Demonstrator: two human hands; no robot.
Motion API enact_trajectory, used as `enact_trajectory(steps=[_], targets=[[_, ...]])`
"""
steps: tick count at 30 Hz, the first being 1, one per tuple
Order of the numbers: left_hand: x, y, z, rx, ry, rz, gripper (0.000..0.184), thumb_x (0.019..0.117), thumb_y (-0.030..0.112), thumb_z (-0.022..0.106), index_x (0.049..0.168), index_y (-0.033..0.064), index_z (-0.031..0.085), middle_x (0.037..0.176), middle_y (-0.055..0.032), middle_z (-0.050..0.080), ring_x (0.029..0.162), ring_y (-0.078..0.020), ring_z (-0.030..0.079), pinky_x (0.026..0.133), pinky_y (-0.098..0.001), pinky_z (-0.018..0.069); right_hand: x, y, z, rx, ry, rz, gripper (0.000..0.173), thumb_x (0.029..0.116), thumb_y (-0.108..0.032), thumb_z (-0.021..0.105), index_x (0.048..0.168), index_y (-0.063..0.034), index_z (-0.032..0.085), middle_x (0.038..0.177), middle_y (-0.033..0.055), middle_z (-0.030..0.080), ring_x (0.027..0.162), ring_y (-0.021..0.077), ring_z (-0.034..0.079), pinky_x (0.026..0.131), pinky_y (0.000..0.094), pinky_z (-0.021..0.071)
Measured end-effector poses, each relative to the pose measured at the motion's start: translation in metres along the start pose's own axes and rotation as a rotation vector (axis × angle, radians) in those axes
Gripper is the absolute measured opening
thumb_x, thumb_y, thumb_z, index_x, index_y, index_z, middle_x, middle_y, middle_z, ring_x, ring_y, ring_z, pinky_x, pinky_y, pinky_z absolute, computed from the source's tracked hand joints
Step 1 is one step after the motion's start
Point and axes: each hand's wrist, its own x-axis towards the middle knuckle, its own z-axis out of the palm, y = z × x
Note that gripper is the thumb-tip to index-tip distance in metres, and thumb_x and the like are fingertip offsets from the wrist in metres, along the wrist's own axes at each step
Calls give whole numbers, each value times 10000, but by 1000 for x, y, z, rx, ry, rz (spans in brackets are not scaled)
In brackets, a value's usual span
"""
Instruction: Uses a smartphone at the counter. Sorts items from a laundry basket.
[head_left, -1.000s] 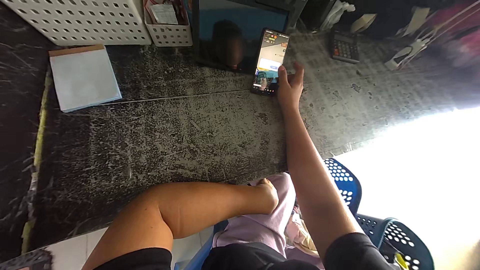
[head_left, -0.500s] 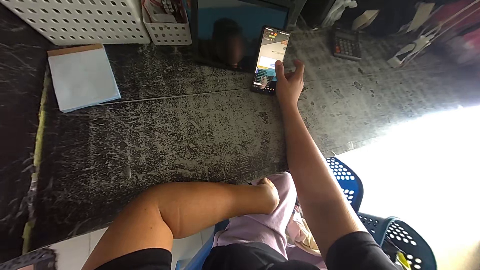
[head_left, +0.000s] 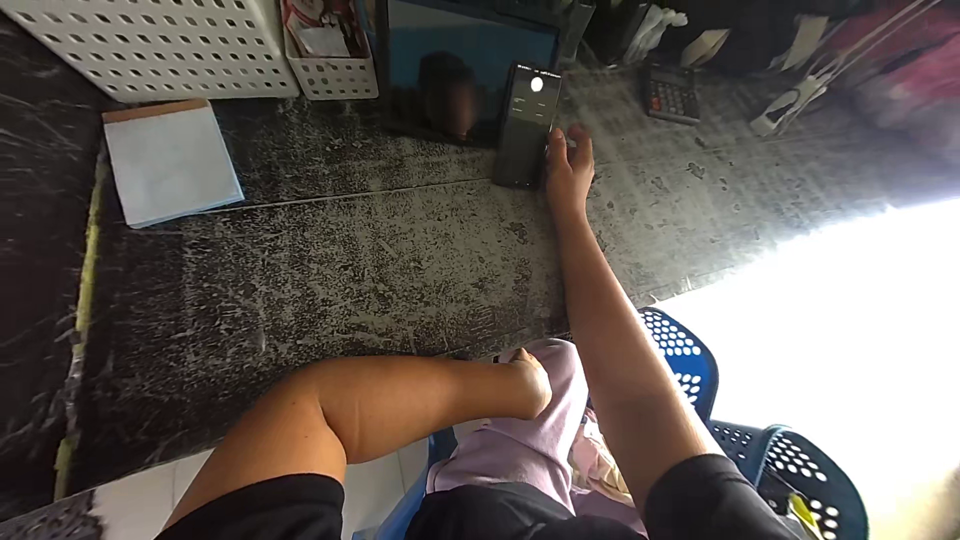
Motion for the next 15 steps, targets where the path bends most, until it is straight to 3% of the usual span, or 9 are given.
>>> enact_trajectory(steps=[3, 5, 8, 11, 15], targets=[[0, 0, 2, -17, 6, 0, 382, 1006, 100, 566, 1357, -53, 566, 1404, -300, 530, 1314, -472, 505, 1028, -668, 416, -5, 0, -5, 13, -71, -32, 603, 1027, -418, 578, 1475, -38, 444, 885, 72, 660, 762, 159, 639, 768, 396, 553], [1, 1, 1, -3, 3, -12, 395, 1010, 105, 563, 1373, -49, 551, 1402, -299, 530, 1307, -465, 512, 1026, -659, 420, -9, 0, -9, 24, -135, -59, 731, 975, -412, 664, 1531, -44, 363, 980, 94, 662, 813, 160, 654, 786, 383, 568], [1, 2, 0, 6, -2, -24, 390, 1010, 103, 561, 1371, -45, 552, 1386, -300, 538, 1293, -462, 523, 1009, -655, 430, -13, 1, -12, 29, -217, -78, 902, 901, -345, 747, 1594, -64, 243, 1142, 141, 634, 882, 180, 660, 790, 364, 573], [0, 2, -1, 10, -8, -18, 399, 1006, 110, 574, 1372, -49, 549, 1390, -298, 537, 1294, -460, 522, 1008, -654, 429, -14, 1, -13, 25, -248, -95, 994, 855, -265, 771, 1615, -53, 166, 1196, 165, 600, 887, 186, 650, 769, 342, 570], [1, 1, -1, 9, -13, -14, 390, 1009, 110, 569, 1367, -44, 553, 1386, -292, 542, 1295, -453, 522, 1003, -652, 430, -14, 5, -9, -78, -266, -162, 1133, 785, -351, 837, 1630, -59, 141, 1298, 201, 582, 1083, 273, 629, 918, 425, 547]])
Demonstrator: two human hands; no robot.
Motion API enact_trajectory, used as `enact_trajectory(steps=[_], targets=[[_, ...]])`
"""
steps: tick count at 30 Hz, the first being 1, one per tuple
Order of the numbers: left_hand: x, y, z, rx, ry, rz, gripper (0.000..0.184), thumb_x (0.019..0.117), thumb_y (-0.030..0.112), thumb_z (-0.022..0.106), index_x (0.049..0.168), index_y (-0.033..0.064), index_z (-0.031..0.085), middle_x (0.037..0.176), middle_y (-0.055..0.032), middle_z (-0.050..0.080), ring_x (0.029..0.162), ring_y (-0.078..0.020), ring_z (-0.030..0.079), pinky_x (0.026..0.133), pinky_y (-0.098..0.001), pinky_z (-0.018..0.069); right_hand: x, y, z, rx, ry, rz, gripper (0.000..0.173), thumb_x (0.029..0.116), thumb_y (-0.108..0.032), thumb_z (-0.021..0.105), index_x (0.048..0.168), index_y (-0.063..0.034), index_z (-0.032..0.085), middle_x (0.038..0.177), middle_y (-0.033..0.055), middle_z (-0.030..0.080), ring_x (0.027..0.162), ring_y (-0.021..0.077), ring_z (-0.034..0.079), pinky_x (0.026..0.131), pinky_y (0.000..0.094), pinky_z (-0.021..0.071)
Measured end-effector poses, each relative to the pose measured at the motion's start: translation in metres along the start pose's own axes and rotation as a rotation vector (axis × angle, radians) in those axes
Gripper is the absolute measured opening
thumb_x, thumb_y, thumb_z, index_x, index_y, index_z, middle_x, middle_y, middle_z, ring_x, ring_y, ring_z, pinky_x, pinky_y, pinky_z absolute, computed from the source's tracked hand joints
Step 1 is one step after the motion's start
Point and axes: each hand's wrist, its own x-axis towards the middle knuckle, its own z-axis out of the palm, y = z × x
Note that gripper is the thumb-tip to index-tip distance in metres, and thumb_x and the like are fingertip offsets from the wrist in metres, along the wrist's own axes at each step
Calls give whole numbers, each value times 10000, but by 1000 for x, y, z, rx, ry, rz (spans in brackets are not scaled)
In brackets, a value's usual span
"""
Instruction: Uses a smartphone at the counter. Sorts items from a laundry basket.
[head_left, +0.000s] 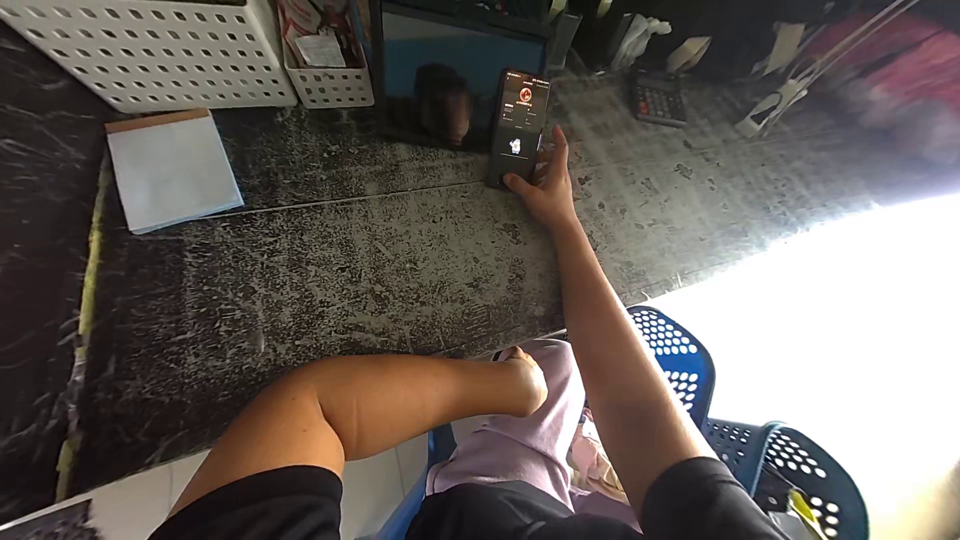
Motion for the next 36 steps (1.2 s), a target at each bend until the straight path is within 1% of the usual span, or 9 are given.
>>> enact_trajectory(steps=[4, 7, 10, 12, 18, 23, 27, 32, 36], targets=[[0, 1, 0, 1, -4, -5, 383, 1014, 105, 561, 1363, -53, 552, 1393, -298, 535, 1296, -459, 521, 1012, -654, 429, 1, 5, 3, -95, -1, -39, 1218, 743, -463, 861, 1634, -61, 134, 1353, 213, 567, 1187, 320, 595, 1013, 494, 502], [0, 2, 0, 0, -9, -9, 387, 1018, 109, 553, 1371, -51, 547, 1400, -298, 529, 1304, -458, 515, 1022, -652, 421, 1, 4, 4, -124, -1, -38, 1191, 762, -451, 852, 1637, -66, 141, 1395, 226, 552, 1223, 344, 583, 1047, 529, 471], [0, 2, 0, 7, -12, -10, 393, 1016, 106, 552, 1377, -50, 543, 1405, -296, 527, 1307, -458, 512, 1020, -652, 423, 0, 1, 0, 32, 11, 8, 992, 882, -332, 737, 1633, -72, 144, 1325, 198, 573, 981, 221, 659, 843, 387, 571], [0, 1, 0, 5, -12, -7, 392, 1019, 104, 547, 1380, -49, 541, 1403, -299, 527, 1306, -463, 511, 1014, -654, 425, -1, -3, -3, 106, 24, 51, 895, 925, -261, 671, 1633, -83, 154, 1299, 191, 581, 877, 196, 661, 759, 361, 573], [0, 2, 0, -10, -17, -2, 407, 1011, 98, 563, 1390, -49, 540, 1412, -310, 517, 1303, -475, 509, 1017, -659, 421, -1, -1, -3, 73, 42, 46, 773, 964, -174, 630, 1609, -51, 222, 1164, 160, 646, 900, 203, 664, 802, 378, 568], [-1, 2, 0, -3, -20, 2, 396, 1019, 87, 539, 1391, -48, 536, 1409, -312, 516, 1297, -475, 513, 1015, -649, 425, 0, -1, -3, 75, 62, 47, 661, 1001, -150, 581, 1581, -34, 288, 1060, 127, 652, 827, 161, 645, 759, 342, 557], [-1, 3, 1, 10, -23, -3, 383, 1021, 80, 531, 1382, -45, 543, 1397, -303, 525, 1291, -464, 518, 1005, -640, 433, 0, 2, -3, 68, 85, 15, 552, 1045, -117, 477, 1568, -17, 328, 995, 130, 655, 812, 165, 637, 773, 348, 549], [0, 3, 2, 22, -24, 0, 390, 1017, 94, 543, 1380, -48, 542, 1406, -301, 520, 1299, -459, 515, 1003, -636, 435, 0, 3, -3, 68, 112, 17, 508, 1084, -213, 459, 1547, -24, 373, 953, 120, 662, 808, 161, 643, 807, 363, 549], [-1, 4, 1, 18, -23, 1, 375, 1016, 92, 543, 1362, -52, 553, 1394, -298, 529, 1296, -457, 517, 1005, -637, 433, 1, 4, -2, 79, 126, 21, 502, 1085, -237, 464, 1537, -30, 391, 928, 108, 659, 783, 155, 641, 785, 358, 555]])
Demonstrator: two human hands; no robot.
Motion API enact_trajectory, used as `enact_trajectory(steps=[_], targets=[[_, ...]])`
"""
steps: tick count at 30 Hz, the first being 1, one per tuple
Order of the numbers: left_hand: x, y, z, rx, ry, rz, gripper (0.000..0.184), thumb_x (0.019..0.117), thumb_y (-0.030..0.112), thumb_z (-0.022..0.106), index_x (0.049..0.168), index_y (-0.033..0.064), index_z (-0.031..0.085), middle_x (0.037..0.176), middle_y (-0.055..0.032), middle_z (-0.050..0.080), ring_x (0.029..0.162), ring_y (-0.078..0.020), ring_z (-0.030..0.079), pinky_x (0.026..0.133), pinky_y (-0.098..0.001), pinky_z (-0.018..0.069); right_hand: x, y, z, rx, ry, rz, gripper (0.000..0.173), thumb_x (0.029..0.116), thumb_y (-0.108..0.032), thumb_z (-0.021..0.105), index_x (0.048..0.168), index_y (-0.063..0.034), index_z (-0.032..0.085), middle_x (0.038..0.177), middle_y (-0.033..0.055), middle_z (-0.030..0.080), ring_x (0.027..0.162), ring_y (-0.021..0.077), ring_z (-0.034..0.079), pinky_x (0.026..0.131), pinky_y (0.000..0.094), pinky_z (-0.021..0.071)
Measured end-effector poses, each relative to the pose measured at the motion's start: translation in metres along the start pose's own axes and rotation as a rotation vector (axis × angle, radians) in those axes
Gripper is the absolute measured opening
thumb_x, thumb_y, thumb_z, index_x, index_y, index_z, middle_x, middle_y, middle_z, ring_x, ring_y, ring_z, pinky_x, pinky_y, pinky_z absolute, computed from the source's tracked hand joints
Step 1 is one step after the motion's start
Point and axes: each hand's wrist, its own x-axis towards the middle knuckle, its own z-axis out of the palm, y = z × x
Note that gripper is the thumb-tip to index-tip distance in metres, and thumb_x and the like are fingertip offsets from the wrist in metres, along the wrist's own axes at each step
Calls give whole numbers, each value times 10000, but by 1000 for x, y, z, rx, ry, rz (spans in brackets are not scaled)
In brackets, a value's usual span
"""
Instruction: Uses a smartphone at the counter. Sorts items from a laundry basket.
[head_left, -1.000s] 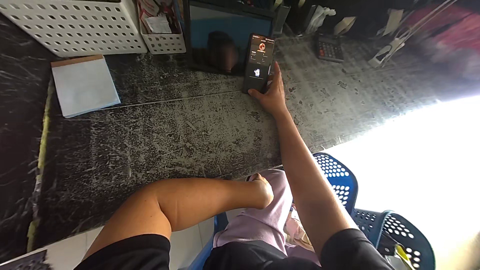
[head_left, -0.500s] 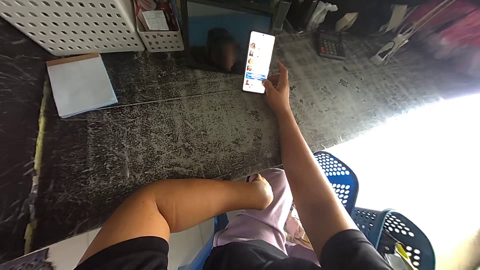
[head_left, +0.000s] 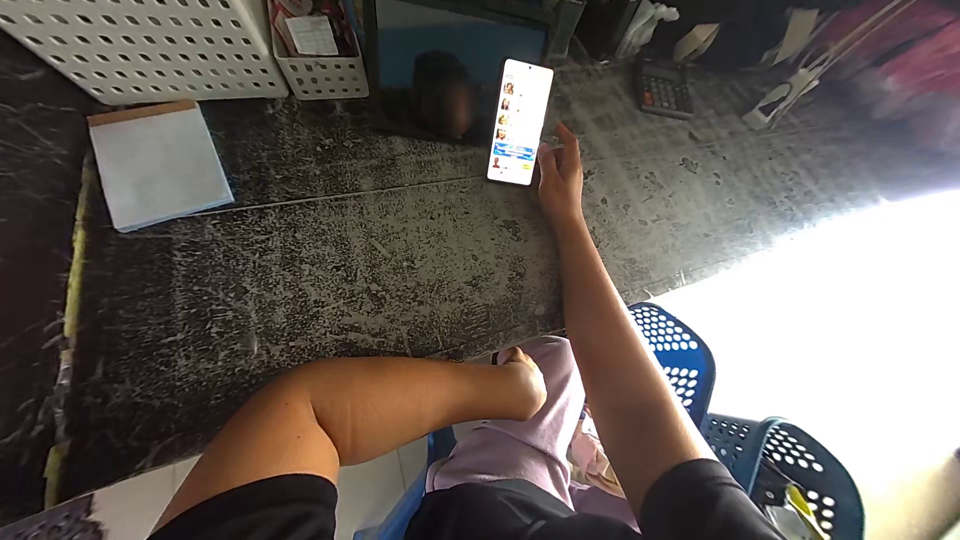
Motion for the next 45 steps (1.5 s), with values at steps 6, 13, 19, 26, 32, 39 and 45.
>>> enact_trajectory(steps=[6, 13, 19, 26, 32, 39, 45], targets=[[0, 0, 0, 0, -3, 4, 375, 1021, 92, 535, 1367, -53, 549, 1394, -295, 531, 1301, -454, 514, 1011, -638, 427, -1, -4, -1, -23, -18, 10, 552, 1056, -245, 534, 1533, -17, 377, 944, 106, 647, 783, 158, 625, 770, 359, 544], [0, 0, 0, -18, -4, 2, 374, 1020, 77, 532, 1365, -68, 548, 1414, -313, 511, 1320, -474, 497, 1016, -654, 424, -2, -7, -2, -14, -48, 26, 702, 958, -155, 641, 1564, -22, 313, 1025, 114, 653, 816, 149, 646, 754, 328, 558], [0, 0, 1, -9, -3, -5, 378, 1017, 83, 541, 1366, -62, 550, 1411, -308, 515, 1313, -469, 503, 1007, -650, 432, -2, -8, -3, 5, -69, 55, 796, 920, -176, 703, 1579, -34, 279, 1069, 126, 654, 834, 161, 659, 760, 341, 569], [-1, 0, 1, -9, -2, -1, 368, 1016, 74, 538, 1357, -64, 554, 1402, -306, 521, 1303, -467, 509, 1005, -645, 431, -1, -6, -2, -19, -99, 31, 855, 908, -210, 722, 1599, -55, 244, 1127, 147, 639, 873, 183, 659, 784, 352, 570], [-2, 0, 0, -9, 1, 7, 380, 1016, 65, 537, 1370, -70, 540, 1414, -310, 510, 1318, -468, 497, 1021, -648, 418, -2, -9, -1, -33, -73, 50, 769, 944, -111, 658, 1593, -45, 251, 1137, 156, 642, 862, 178, 668, 768, 336, 574], [-1, 0, 1, -1, -2, 8, 376, 1019, 78, 535, 1367, -64, 541, 1406, -304, 517, 1314, -464, 501, 1016, -642, 423, -1, -7, -2, -9, -82, 43, 767, 947, -162, 616, 1602, -56, 232, 1125, 141, 642, 872, 178, 656, 782, 362, 565], [-2, 1, 1, -18, -5, 3, 368, 1030, 80, 519, 1362, -77, 542, 1409, -311, 515, 1322, -466, 497, 1027, -648, 416, -1, -3, 5, -180, -98, -56, 1066, 821, -435, 820, 1611, -51, 215, 1249, 201, 623, 1082, 296, 641, 954, 471, 532]])
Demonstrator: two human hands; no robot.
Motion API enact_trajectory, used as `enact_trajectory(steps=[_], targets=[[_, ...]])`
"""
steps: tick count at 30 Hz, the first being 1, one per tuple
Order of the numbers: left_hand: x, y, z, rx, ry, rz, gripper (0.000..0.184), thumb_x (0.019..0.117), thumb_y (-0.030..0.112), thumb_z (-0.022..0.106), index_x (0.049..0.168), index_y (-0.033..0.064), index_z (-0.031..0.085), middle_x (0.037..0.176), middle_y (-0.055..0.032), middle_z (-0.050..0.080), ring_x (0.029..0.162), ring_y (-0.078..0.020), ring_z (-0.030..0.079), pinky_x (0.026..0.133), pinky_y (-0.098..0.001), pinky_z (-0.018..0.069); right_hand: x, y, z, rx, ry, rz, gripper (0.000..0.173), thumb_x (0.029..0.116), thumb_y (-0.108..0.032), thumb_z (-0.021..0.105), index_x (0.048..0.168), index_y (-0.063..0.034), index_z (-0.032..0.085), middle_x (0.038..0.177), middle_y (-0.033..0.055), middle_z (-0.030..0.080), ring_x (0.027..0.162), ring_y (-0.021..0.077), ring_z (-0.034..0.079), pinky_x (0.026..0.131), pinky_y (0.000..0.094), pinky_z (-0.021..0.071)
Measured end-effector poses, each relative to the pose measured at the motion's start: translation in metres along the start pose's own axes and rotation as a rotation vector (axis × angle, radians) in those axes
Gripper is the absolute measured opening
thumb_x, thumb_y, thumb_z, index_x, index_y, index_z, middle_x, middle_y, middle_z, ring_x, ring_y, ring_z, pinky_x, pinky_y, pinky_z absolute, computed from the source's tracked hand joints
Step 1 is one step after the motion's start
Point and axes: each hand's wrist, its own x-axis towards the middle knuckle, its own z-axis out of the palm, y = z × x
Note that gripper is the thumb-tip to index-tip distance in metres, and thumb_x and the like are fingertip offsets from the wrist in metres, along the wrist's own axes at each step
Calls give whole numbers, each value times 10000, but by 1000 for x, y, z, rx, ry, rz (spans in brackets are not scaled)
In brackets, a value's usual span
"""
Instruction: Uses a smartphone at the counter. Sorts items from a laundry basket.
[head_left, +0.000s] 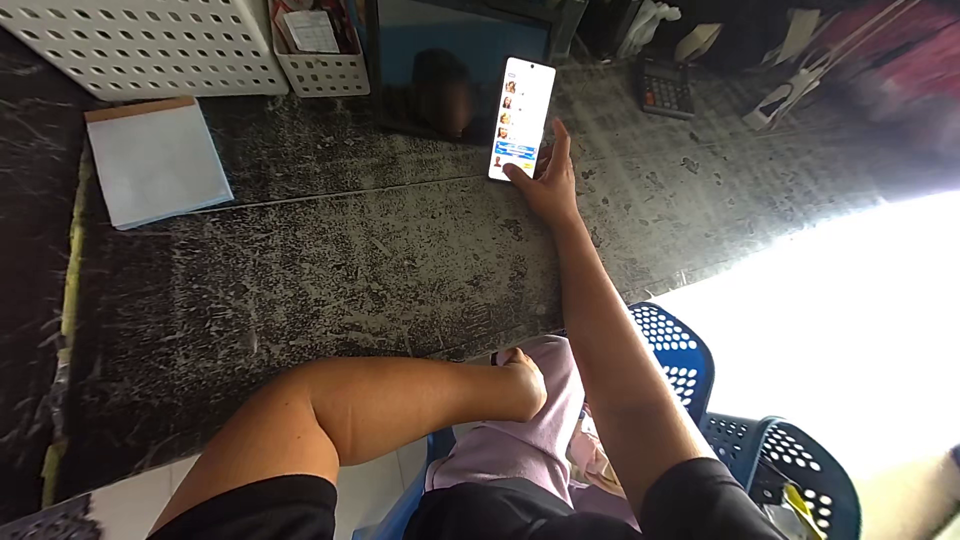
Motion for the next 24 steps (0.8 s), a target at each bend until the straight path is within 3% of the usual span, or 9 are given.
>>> enact_trajectory(steps=[3, 5, 8, 13, 18, 21, 24], targets=[[0, 0, -1, 0, -6, -5, 373, 1027, 79, 524, 1366, -77, 539, 1415, -308, 511, 1323, -462, 497, 1027, -644, 417, 0, 3, 2, -45, 6, -41, 1091, 805, -442, 824, 1614, -40, 213, 1329, 240, 599, 1178, 351, 610, 1025, 524, 484], [0, 0, -1, 3, -7, -3, 373, 1024, 76, 526, 1365, -73, 541, 1417, -305, 511, 1324, -462, 496, 1023, -643, 419, 0, 2, 1, -7, 9, -27, 1000, 855, -384, 785, 1609, -46, 223, 1270, 211, 623, 1086, 308, 642, 961, 489, 523], [1, 0, -1, 8, -5, 0, 371, 1024, 77, 524, 1364, -71, 544, 1410, -307, 516, 1319, -464, 499, 1024, -644, 417, -2, -4, -5, 137, 8, 62, 771, 966, -194, 605, 1613, -57, 209, 1164, 166, 632, 936, 210, 655, 838, 384, 555], [1, 0, 0, 5, -7, -3, 371, 1026, 80, 521, 1365, -69, 543, 1402, -304, 520, 1308, -464, 506, 1015, -639, 423, -1, -1, -5, 216, 23, 76, 704, 967, -75, 526, 1601, -44, 221, 1099, 141, 648, 905, 177, 661, 819, 361, 561], [1, 0, 1, 16, 2, -2, 363, 1022, 76, 524, 1356, -64, 553, 1397, -296, 527, 1299, -455, 515, 1005, -633, 432, -1, -1, -5, 194, 24, 65, 784, 960, -215, 656, 1597, -41, 232, 1117, 144, 640, 888, 178, 667, 809, 351, 574], [1, 0, 0, 19, -6, 3, 368, 1022, 75, 527, 1361, -68, 545, 1403, -298, 521, 1309, -453, 508, 1016, -635, 425, -2, -2, -6, 170, 14, 66, 880, 914, -315, 727, 1598, -56, 238, 1130, 143, 643, 896, 187, 667, 805, 360, 573], [3, 0, 1, 16, -4, 0, 375, 1021, 83, 533, 1365, -67, 542, 1402, -301, 519, 1306, -456, 508, 1015, -636, 426, -2, -4, -6, 153, 6, 54, 996, 843, -321, 811, 1602, -52, 225, 1138, 153, 635, 919, 200, 660, 821, 367, 570]])
